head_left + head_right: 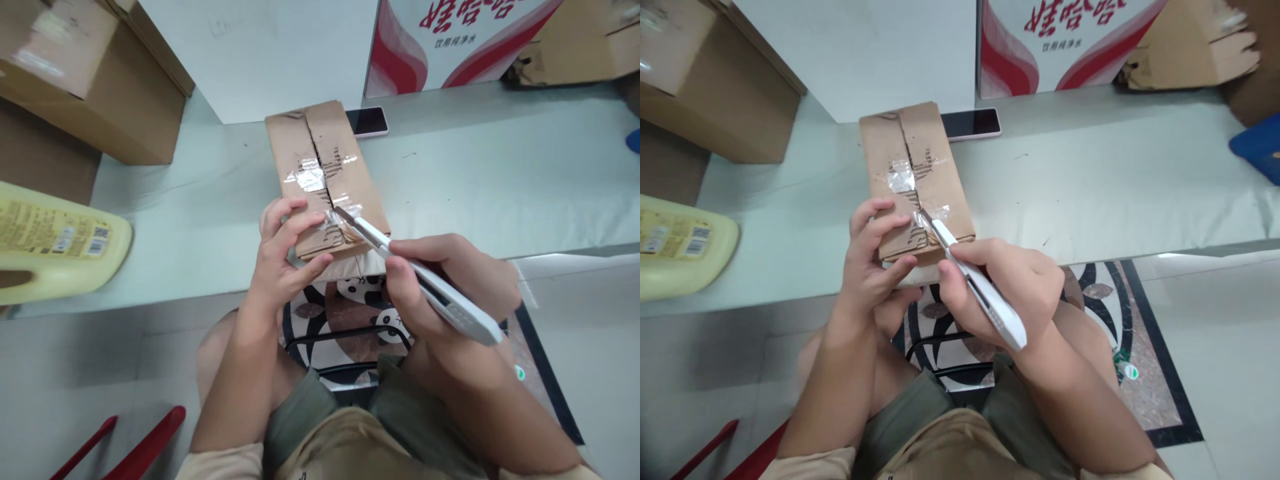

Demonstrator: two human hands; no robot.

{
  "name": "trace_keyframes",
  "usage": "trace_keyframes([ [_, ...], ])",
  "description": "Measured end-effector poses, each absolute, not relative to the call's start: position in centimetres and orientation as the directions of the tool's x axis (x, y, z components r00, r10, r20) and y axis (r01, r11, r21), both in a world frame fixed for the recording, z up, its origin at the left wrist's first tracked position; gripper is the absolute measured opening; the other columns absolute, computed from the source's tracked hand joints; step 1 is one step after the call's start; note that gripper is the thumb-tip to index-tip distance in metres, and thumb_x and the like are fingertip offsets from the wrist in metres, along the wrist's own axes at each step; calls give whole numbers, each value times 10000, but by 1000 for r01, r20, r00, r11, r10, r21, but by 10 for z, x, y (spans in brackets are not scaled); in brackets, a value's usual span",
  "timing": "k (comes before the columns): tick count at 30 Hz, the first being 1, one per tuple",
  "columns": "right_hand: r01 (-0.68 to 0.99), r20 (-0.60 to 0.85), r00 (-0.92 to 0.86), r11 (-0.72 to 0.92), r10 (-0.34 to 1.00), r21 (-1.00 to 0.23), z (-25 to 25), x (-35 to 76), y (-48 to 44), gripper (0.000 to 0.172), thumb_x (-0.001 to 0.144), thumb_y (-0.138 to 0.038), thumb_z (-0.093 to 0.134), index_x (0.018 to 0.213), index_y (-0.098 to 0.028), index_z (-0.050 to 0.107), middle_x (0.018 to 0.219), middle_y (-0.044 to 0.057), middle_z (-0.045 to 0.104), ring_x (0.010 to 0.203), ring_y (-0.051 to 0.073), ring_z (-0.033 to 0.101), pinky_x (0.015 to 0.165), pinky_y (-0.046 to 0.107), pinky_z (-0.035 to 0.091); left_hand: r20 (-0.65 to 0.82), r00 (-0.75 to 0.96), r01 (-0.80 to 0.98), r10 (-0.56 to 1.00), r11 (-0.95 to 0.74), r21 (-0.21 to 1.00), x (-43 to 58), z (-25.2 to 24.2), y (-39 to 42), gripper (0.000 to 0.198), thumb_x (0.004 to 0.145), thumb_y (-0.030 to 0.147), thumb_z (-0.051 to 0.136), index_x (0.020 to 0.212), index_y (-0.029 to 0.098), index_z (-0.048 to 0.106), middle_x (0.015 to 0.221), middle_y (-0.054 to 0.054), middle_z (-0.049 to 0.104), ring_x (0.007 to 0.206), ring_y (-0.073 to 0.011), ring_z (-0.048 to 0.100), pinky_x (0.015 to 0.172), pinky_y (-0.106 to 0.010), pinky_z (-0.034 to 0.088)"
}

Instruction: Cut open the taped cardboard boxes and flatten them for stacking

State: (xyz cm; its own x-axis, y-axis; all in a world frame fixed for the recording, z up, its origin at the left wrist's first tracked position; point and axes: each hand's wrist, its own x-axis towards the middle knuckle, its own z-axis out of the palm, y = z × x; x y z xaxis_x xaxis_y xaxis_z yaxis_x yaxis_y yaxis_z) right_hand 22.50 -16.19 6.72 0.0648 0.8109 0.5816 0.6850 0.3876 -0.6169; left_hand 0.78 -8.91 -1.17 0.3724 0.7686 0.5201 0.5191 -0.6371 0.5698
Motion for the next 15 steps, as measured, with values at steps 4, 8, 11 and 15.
trace_keyframes([
  [4,728,639,-44,463,768,-506,66,218,-159,139,917,-124,678,819,-220,652,653,-38,722,506,82,613,519,209,480,512,367,531,776,-627,570,9,-12,-89,490,972,646,603,1344,328,625,1443,-105,562,1415,-313,535,1224,-544,456],
  [8,711,697,1,489,717,-505,52,207,-151,117,912,-143,671,846,-231,630,639,-53,715,473,71,583,484,196,453,537,349,524,768,-635,568,11,-14,-88,482,965,658,605,1312,324,636,1418,-112,568,1391,-307,551,1210,-536,469],
  [11,686,679,63,462,731,-562,49,205,-149,102,906,-166,656,838,-231,618,628,-59,708,447,63,563,455,188,432,510,344,548,788,-610,572,11,-12,-89,498,961,684,589,1297,320,640,1425,-116,571,1398,-316,544,1209,-550,464],
  [15,675,621,137,386,772,-629,55,207,-151,119,856,-151,637,779,-232,596,568,-67,657,425,73,551,417,197,390,500,349,552,792,-606,573,11,-10,-90,482,966,658,599,1318,331,631,1440,-109,576,1402,-319,539,1222,-555,447],
])
